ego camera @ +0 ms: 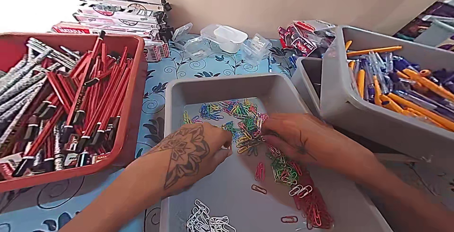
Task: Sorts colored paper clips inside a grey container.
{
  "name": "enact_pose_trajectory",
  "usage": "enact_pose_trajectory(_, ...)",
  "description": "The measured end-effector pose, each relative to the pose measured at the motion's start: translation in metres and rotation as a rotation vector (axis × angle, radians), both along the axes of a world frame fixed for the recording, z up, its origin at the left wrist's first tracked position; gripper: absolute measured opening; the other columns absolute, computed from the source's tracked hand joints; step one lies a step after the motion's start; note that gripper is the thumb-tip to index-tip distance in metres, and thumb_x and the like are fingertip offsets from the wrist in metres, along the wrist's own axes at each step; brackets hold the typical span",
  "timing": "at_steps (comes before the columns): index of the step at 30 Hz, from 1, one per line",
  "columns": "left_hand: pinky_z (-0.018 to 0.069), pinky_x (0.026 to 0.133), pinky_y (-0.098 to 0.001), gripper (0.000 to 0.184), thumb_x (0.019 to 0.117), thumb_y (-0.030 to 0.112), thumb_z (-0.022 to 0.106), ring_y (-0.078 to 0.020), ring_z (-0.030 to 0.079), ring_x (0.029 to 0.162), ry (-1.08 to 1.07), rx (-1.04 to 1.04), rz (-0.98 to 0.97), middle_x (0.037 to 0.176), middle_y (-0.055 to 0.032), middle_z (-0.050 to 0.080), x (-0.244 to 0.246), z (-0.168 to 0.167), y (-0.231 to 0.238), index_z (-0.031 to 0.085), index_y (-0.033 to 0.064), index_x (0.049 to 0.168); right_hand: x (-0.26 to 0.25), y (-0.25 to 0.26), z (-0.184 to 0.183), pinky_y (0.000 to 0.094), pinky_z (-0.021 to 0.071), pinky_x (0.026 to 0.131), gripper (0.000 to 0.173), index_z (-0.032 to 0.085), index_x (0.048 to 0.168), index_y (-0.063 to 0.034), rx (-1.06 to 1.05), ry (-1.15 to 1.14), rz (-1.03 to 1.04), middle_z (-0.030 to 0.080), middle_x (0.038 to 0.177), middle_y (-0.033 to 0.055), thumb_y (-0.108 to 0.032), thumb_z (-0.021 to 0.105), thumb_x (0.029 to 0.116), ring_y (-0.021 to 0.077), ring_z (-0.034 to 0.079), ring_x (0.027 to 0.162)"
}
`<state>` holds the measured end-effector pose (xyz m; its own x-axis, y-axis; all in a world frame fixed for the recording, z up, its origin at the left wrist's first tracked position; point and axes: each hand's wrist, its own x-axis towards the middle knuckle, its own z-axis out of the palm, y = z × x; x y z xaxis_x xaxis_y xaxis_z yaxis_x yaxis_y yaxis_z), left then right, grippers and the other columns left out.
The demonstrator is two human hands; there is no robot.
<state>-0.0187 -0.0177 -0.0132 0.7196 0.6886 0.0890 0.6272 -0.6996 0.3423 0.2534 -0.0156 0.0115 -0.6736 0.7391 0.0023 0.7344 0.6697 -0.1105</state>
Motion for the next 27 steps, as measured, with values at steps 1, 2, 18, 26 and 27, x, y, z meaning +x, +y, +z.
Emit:
enact_pose_trajectory(1,0.0512,0.059,-0.0335,0.025,0.1005,0.034,0.055,-0.0134,0.066,0.07,-0.024,0.068,0.005,0.077,0.0019,0.067,0.001,-0.003,0.0,0.072,0.0161,0.097,0.002,0.001,-0.002,0.0312,0.0496,0.058,0.014,0.07,0.096,-0.0117,0.001,0.029,0.002,0.064,0.082,0.001,-0.021,0.06,0.0974,0.0135,0.063,0.071)
enact_pose_trajectory(2,0.0518,0.059,-0.0338,0.025,0.1,0.032,0.054,-0.0145,0.067,0.071,-0.042,0.125,0.006,0.077,0.001,0.067,0.003,-0.005,-0.001,0.072,0.0152,0.096,0.003,0.003,-0.003,0.0317,0.0501,0.059,0.016,0.07,0.097,-0.0113,-0.018,0.042,-0.003,0.065,0.084,0.0014,-0.021,0.058,0.0988,0.0137,0.064,0.073)
enact_pose_trajectory(18,0.0473,0.058,-0.016,0.03,0.1034,0.023,0.05,-0.0036,0.061,0.065,-0.309,0.321,-0.069,0.072,0.0017,0.065,0.023,-0.006,-0.013,0.073,0.0097,0.089,-0.001,0.0,-0.003,0.0087,0.0539,0.066,0.009,0.068,0.101,-0.0105,-0.233,0.597,0.119,0.071,0.085,-0.0077,-0.018,0.069,0.0953,-0.0062,0.065,0.075)
enact_pose_trajectory(26,0.0567,0.07,-0.0322,0.023,0.0973,0.018,0.059,-0.0201,0.072,0.081,-0.023,0.116,0.036,0.086,-0.0066,0.072,0.025,0.012,-0.019,0.078,0.0072,0.094,0.003,0.0,-0.004,0.0347,0.0539,0.063,0.01,0.075,0.097,-0.0113,-0.04,0.061,-0.024,0.066,0.086,0.0035,-0.019,0.071,0.0929,0.0174,0.067,0.078)
enact_pose_trajectory(27,0.0533,0.058,-0.0277,0.019,0.093,0.018,0.061,-0.0158,0.068,0.069,-0.134,0.251,0.0,0.075,-0.0033,0.066,0.021,-0.002,-0.014,0.076,0.0091,0.085,0.004,0.001,-0.004,0.0349,0.0534,0.062,0.008,0.075,0.096,-0.0114,-0.043,0.045,-0.023,0.065,0.085,0.0034,-0.018,0.072,0.0922,0.0175,0.067,0.077)
